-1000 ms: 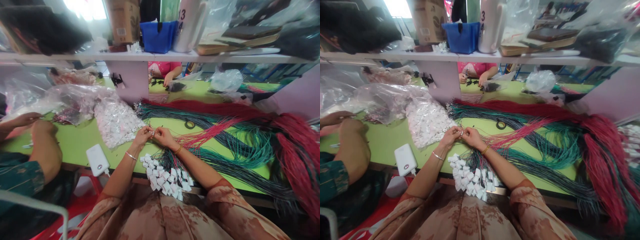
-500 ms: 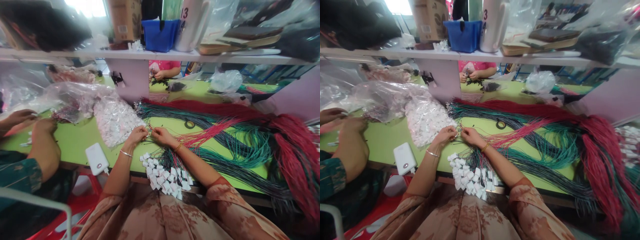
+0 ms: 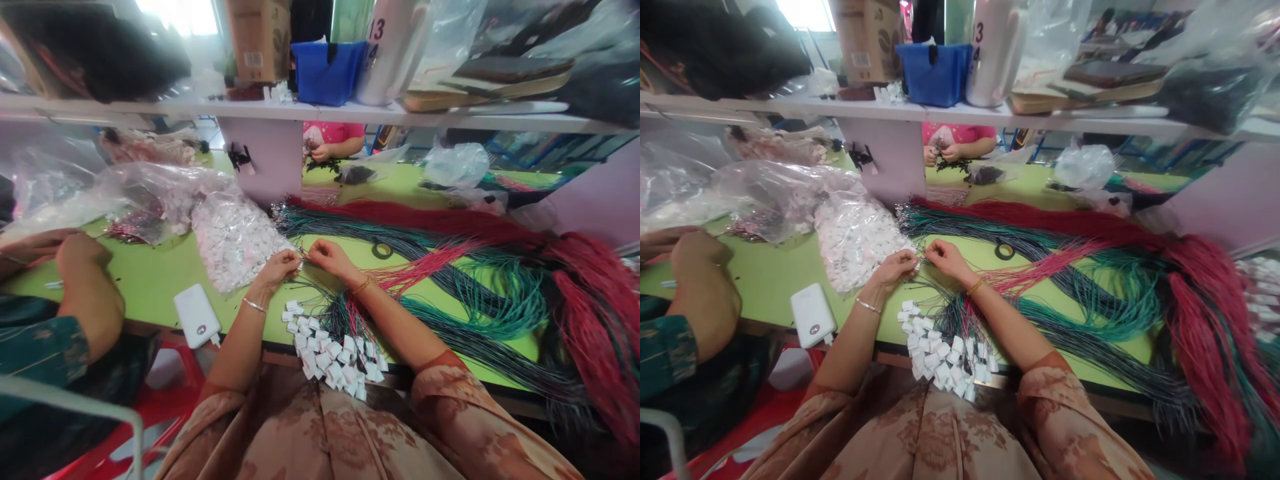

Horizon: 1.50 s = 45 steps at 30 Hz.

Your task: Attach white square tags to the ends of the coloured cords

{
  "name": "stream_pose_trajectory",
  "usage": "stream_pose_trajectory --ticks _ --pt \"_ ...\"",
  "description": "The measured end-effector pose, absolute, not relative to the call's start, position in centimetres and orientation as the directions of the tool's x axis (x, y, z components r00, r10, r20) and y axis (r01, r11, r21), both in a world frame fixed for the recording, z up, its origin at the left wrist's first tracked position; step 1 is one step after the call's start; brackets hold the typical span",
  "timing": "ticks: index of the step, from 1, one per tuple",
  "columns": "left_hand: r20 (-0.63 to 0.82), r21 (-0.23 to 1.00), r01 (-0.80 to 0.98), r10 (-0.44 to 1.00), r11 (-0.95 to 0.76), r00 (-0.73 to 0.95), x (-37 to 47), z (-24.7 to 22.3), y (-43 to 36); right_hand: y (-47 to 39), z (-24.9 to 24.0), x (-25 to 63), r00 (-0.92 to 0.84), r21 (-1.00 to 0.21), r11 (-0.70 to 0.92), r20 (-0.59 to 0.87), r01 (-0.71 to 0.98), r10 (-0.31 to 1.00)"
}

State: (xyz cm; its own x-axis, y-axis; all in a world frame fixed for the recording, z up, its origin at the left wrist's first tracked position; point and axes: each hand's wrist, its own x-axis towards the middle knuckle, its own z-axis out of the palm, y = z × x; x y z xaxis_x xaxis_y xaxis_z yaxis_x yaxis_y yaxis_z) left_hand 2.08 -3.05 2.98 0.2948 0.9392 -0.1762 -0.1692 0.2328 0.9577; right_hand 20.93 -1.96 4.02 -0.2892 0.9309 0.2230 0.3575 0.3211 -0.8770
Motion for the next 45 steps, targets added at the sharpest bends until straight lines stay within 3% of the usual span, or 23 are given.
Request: stream_pose_trajectory --ticks 8,15,25,31,37,40,43,45 --pt "-0.245 0.836 -0.424 0.928 0.348 0.279 3.8 2.1 -3.2 -3.4 4.6 22.0 -0.204 -0.920 0.222 0.162 0.322 0.966" --pt "-0.218 0.795 -0.485 0.917 0.365 0.333 4.2 2.1 -3.3 -4.1 3.3 22.7 -0.208 -0.926 0.203 0.141 0.318 0.968" --pt "-0.215 0.835 -0.446 0.937 0.322 0.274 4.8 2.1 -3.6 -4.0 2.4 22.2 -0.203 -0.889 0.241 0.172 0.389 0.964" --pt "-0.263 0.877 -0.370 0.951 0.306 0.165 5.6 1.8 -3.9 -4.4 1.9 21.8 -0.237 -0.767 0.360 0.274 0.531 0.932" --pt "-0.241 0.928 -0.260 0.962 0.266 0.124 5.3 1.5 -3.7 -4.6 2.2 21.4 -0.297 -0.665 0.376 0.235 0.645 0.925" --pt "-0.269 0.937 -0.193 0.955 0.289 0.126 4.7 1.4 -3.3 -3.1 2.6 21.6 -0.363 -0.688 0.403 0.212 0.604 0.907" --pt "-0.287 0.940 -0.149 0.946 0.308 0.149 3.9 1.4 -2.9 -0.1 2.9 21.5 -0.310 -0.703 0.351 0.192 0.618 0.931" --pt "-0.285 0.944 -0.125 0.947 0.304 0.151 3.7 1.4 -2.7 1.7 2.8 20.9 -0.256 -0.621 0.271 0.115 0.736 0.960"
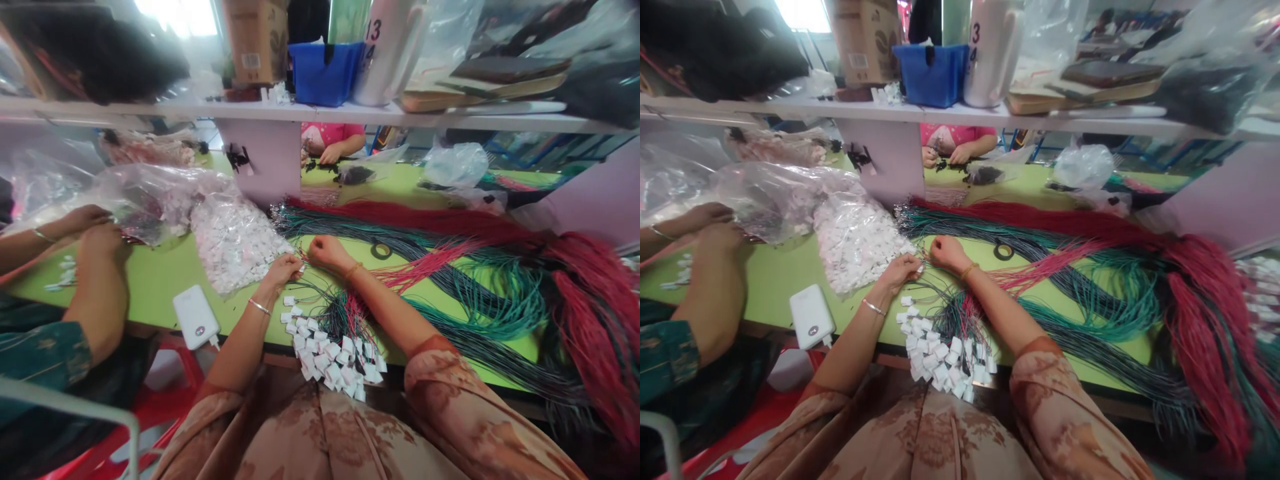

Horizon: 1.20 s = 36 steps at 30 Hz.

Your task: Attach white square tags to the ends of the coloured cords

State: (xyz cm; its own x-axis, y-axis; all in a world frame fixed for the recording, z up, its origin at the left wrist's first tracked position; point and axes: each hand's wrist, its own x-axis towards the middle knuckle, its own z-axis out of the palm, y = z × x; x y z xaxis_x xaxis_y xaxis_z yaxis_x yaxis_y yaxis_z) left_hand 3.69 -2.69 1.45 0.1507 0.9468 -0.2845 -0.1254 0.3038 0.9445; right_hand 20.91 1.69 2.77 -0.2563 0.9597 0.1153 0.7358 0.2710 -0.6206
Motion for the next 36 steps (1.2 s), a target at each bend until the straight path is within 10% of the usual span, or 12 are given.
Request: stream_pose_trajectory --ticks 6,19,36 --pt "-0.241 0.955 -0.142 0.961 0.260 0.136 3.7 1.4 -2.8 3.5 1.6 18.7 -0.199 -0.396 0.186 0.008 0.899 0.980" --pt "-0.223 0.875 -0.381 0.948 0.298 0.228 4.4 1.5 -3.1 -0.3 2.9 23.8 -0.146 -0.883 0.249 0.207 0.398 0.967" --pt "-0.222 0.828 -0.455 0.936 0.328 0.271 4.9 1.6 -3.4 -3.6 2.9 21.9 -0.172 -0.923 0.201 0.151 0.329 0.974"
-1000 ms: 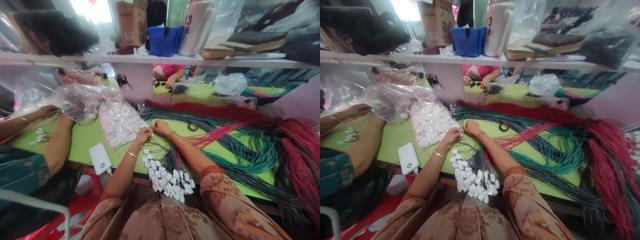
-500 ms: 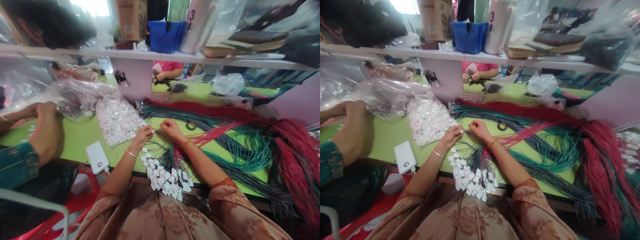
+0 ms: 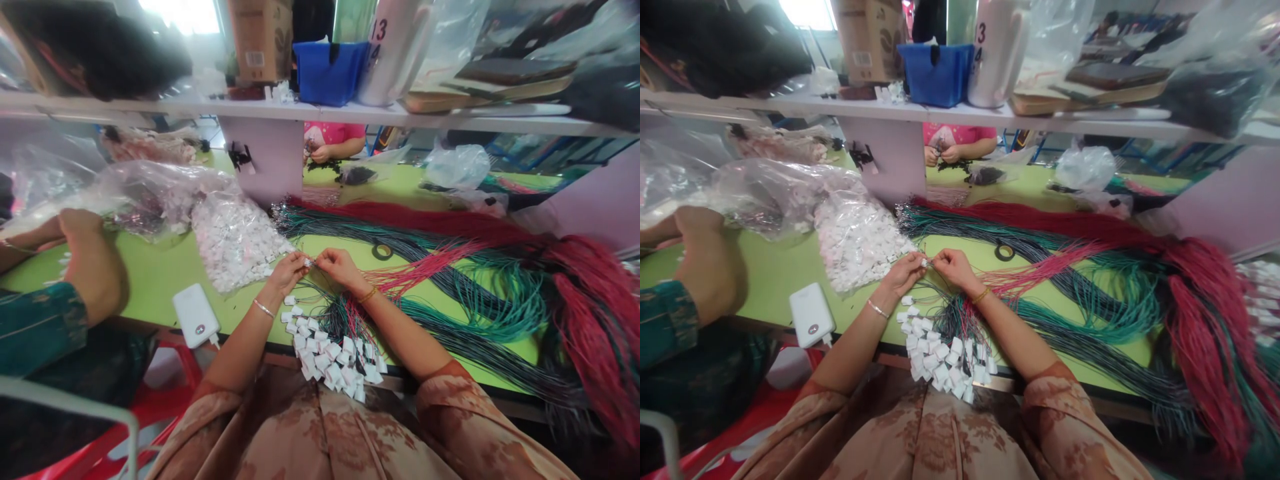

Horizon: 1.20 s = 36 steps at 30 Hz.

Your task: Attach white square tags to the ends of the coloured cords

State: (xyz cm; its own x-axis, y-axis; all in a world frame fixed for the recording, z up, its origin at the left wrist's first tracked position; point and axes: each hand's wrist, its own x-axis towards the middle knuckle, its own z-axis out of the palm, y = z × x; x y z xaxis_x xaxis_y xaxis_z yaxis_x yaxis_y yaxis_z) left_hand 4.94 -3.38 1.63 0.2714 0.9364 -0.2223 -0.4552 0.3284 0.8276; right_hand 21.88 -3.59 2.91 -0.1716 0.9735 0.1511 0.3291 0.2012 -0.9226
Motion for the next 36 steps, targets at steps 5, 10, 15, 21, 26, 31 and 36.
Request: stream_pose_trajectory --ticks 5,10,15,21,26,31,36 --pt "-0.206 0.895 -0.356 0.958 0.268 0.202 5.3 1.6 -3.5 -3.6 2.2 21.2 -0.180 -0.917 0.201 0.146 0.345 0.973" --pt "-0.206 0.923 -0.293 0.964 0.249 0.169 5.3 1.5 -3.6 -3.8 2.3 21.5 -0.264 -0.875 0.283 0.187 0.394 0.946" --pt "-0.144 0.970 -0.177 0.981 0.166 0.129 5.5 1.6 -3.7 -3.9 2.2 21.7 -0.241 -0.851 0.252 0.153 0.461 0.958" --pt "0.287 0.944 0.088 0.921 -0.319 0.264 7.0 4.4 -6.8 -2.9 4.0 23.4 -0.306 -0.943 0.135 0.037 0.304 0.951" --pt "0.268 0.916 -0.118 0.367 -0.383 0.890 9.9 6.8 -10.7 -3.1 4.3 21.8 -0.484 -0.794 0.283 -0.016 0.538 0.875" --pt "0.236 0.948 -0.077 0.519 -0.309 0.822 8.1 7.3 -9.4 -4.8 2.9 19.1 -0.502 -0.554 0.411 -0.015 0.724 0.865" --pt "0.162 0.806 0.523 0.953 -0.277 0.255 1.2 5.6 -5.4 -5.2 2.3 19.2 -0.464 -0.520 0.409 0.028 0.750 0.885"
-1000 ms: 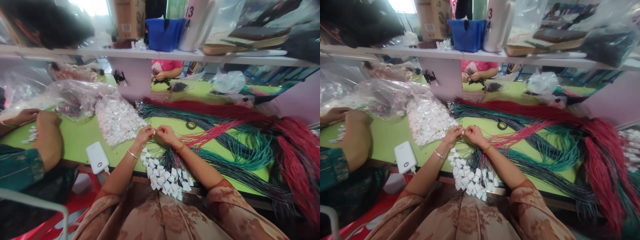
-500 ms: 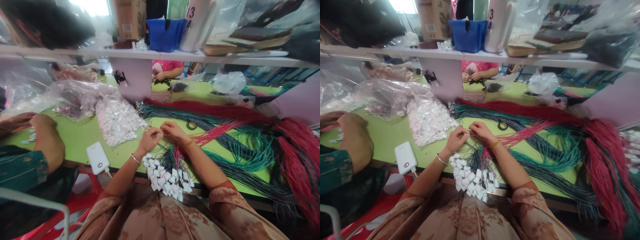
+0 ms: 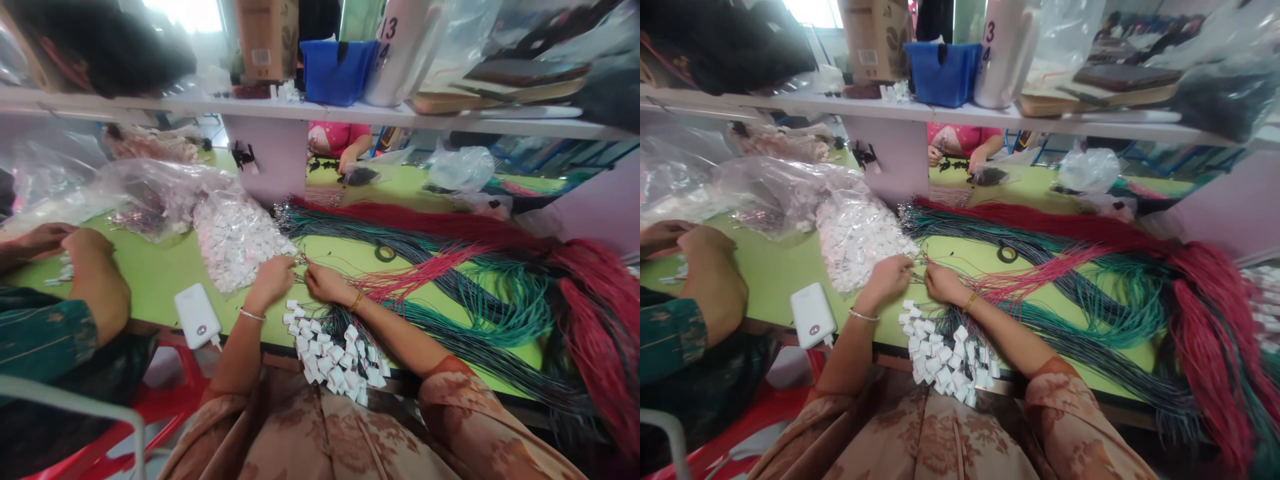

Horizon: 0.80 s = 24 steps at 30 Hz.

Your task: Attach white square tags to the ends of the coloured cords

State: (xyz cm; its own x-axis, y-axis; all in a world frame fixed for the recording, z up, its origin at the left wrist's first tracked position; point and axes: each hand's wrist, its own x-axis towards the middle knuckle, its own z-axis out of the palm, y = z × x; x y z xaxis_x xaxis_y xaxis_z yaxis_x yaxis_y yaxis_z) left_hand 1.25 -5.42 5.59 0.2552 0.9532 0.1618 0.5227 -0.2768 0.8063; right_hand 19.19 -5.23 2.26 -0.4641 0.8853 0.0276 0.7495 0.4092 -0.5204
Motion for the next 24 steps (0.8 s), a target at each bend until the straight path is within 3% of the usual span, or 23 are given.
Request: stream_pose_trajectory --ticks 3,10,13,16,20,24 --pt "0.100 0.671 0.725 0.988 -0.155 0.118 -1.4 3.9 -4.2 -4.8 1.8 19.8 -0.431 -0.544 0.382 0.041 0.748 0.902" --pt "0.118 0.716 0.682 0.989 -0.149 0.092 -1.0 3.8 -3.9 -4.1 0.6 20.4 -0.323 -0.795 0.329 0.177 0.510 0.930" --pt "0.168 0.861 0.471 0.982 -0.189 0.087 0.3 4.5 -3.7 -3.9 1.1 20.2 -0.249 -0.910 0.273 0.199 0.312 0.948" --pt "0.065 0.994 0.082 0.993 -0.073 0.096 1.7 4.6 -3.7 -3.9 2.2 20.1 -0.210 -0.956 0.222 0.182 0.190 0.961" --pt "-0.099 0.931 -0.333 0.981 0.150 0.167 3.1 4.2 -3.6 -4.3 3.4 20.3 -0.202 -0.960 0.208 0.170 0.186 0.965" --pt "-0.143 0.855 -0.461 0.963 0.236 0.228 3.5 3.6 -3.5 -4.4 3.7 20.5 -0.217 -0.942 0.227 0.175 0.246 0.960"
